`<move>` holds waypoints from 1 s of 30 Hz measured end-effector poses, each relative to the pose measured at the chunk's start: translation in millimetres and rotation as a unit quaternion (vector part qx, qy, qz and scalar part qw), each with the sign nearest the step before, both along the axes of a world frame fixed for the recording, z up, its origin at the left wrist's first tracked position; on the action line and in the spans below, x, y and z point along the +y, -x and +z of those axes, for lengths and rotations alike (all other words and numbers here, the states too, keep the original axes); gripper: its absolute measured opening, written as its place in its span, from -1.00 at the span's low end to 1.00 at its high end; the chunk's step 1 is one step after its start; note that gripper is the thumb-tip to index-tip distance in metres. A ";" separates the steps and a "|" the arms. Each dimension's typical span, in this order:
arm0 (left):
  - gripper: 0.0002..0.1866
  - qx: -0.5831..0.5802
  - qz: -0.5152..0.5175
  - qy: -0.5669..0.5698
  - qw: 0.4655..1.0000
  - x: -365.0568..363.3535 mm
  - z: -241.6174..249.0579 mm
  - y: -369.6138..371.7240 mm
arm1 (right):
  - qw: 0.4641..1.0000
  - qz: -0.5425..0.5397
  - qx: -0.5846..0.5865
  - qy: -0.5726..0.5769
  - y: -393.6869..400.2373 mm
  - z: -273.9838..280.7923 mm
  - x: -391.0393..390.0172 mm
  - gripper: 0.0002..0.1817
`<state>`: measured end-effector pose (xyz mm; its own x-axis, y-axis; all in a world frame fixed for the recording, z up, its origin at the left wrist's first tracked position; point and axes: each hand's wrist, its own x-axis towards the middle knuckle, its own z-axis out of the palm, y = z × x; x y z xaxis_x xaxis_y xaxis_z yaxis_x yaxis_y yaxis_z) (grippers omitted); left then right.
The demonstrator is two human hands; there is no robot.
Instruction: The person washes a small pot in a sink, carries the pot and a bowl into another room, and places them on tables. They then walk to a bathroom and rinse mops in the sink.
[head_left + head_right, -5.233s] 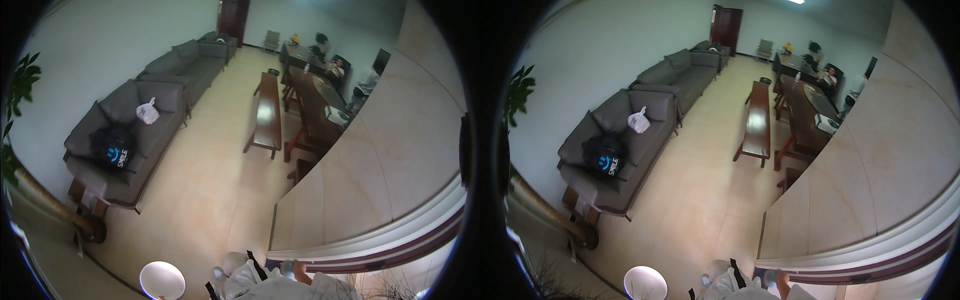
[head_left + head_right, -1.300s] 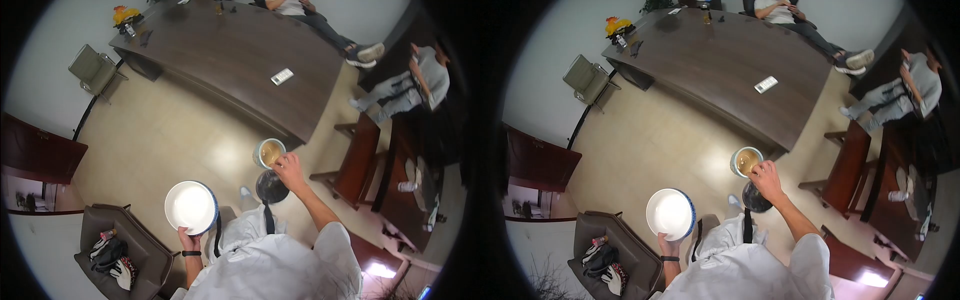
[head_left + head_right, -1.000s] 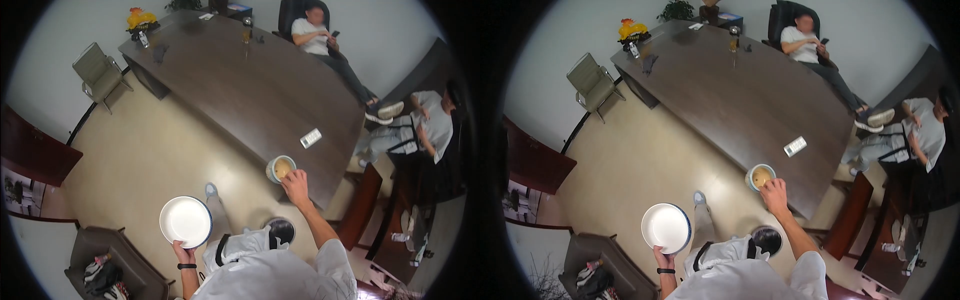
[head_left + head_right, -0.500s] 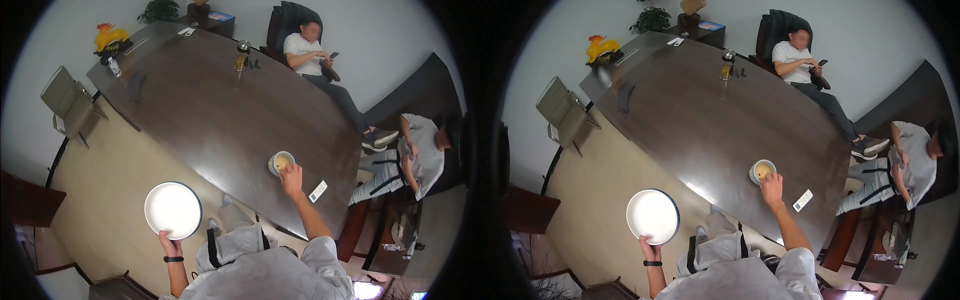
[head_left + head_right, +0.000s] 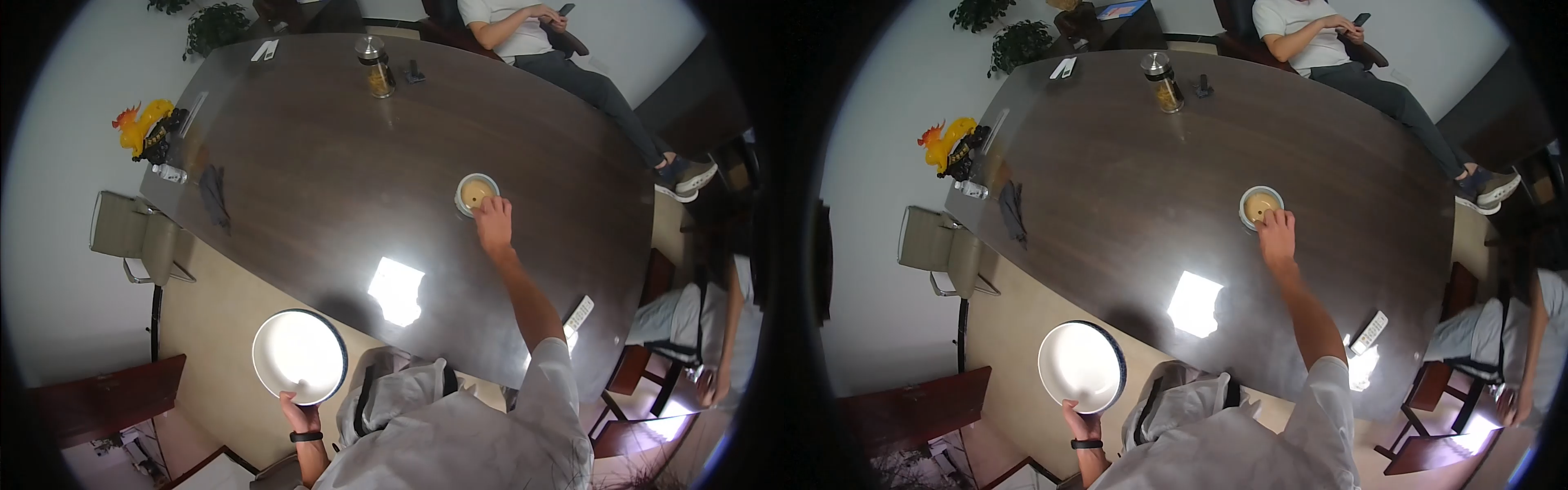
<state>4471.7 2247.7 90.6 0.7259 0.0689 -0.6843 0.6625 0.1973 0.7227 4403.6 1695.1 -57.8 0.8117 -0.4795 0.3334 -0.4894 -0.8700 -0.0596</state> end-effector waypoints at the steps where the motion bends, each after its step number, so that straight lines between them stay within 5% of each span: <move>1: -0.33 -0.006 -0.017 0.016 1.000 -9.2 0.8 -7.3 | 1.000 -0.001 0.000 0.007 -1.1 -1.5 -2.9 -0.85; 6: -0.30 -0.009 -0.071 0.023 0.997 -19.7 -11.8 -53.6 | 0.999 -0.031 0.005 0.015 -6.4 -8.0 1.8 -0.80; 10: -0.34 -0.025 -0.122 0.067 0.990 -17.7 -32.3 -80.8 | 0.992 -0.074 -0.088 -0.057 -13.1 54.2 77.6 -0.54; 13: -0.36 -0.026 -0.212 0.097 0.972 -17.0 -35.6 -103.5 | 0.959 -0.085 -0.124 -0.242 2.5 78.2 175.9 -0.51; 14: -0.38 -0.029 -0.225 0.107 0.968 -22.3 -38.9 -108.4 | 0.924 -0.086 -0.186 -0.322 8.2 72.9 218.7 -0.55; 15: -0.38 -0.037 -0.258 0.120 0.958 -22.3 -52.1 -113.5 | 0.821 -0.067 -0.247 -0.511 18.2 57.3 257.8 -0.50; 16: -0.38 -0.042 -0.294 0.131 0.946 -21.9 -64.8 -122.7 | 0.560 -0.075 -0.331 -0.756 26.2 68.0 303.5 -0.38; 17: -0.38 -0.031 -0.336 0.147 0.930 -27.3 -70.3 -126.5 | 0.629 -0.120 -0.186 -0.745 28.7 83.9 329.2 -0.24; 20: -0.33 -0.013 -0.473 0.219 0.853 -38.0 -77.7 -126.7 | 0.470 -0.155 -0.307 -0.813 51.7 109.8 400.0 -0.17; 22: -0.37 -0.038 -0.534 0.158 0.830 -49.8 -74.0 -101.0 | 0.433 -0.200 -0.373 -0.796 74.0 112.1 429.6 -0.22; 23: -0.37 -0.045 -0.555 0.162 0.814 -53.9 -71.2 -90.9 | 0.432 -0.201 -0.397 -0.784 84.1 106.5 445.4 -0.22; 25: -0.37 -0.046 -0.606 0.143 0.781 -61.3 -69.0 -78.6 | 0.526 -0.268 -0.424 -0.687 96.0 93.8 475.5 -0.32; 30: -0.47 -0.041 -0.762 0.102 0.638 -84.4 -60.9 -0.8 | 0.463 -0.355 -0.574 -0.575 161.6 69.2 533.4 -0.46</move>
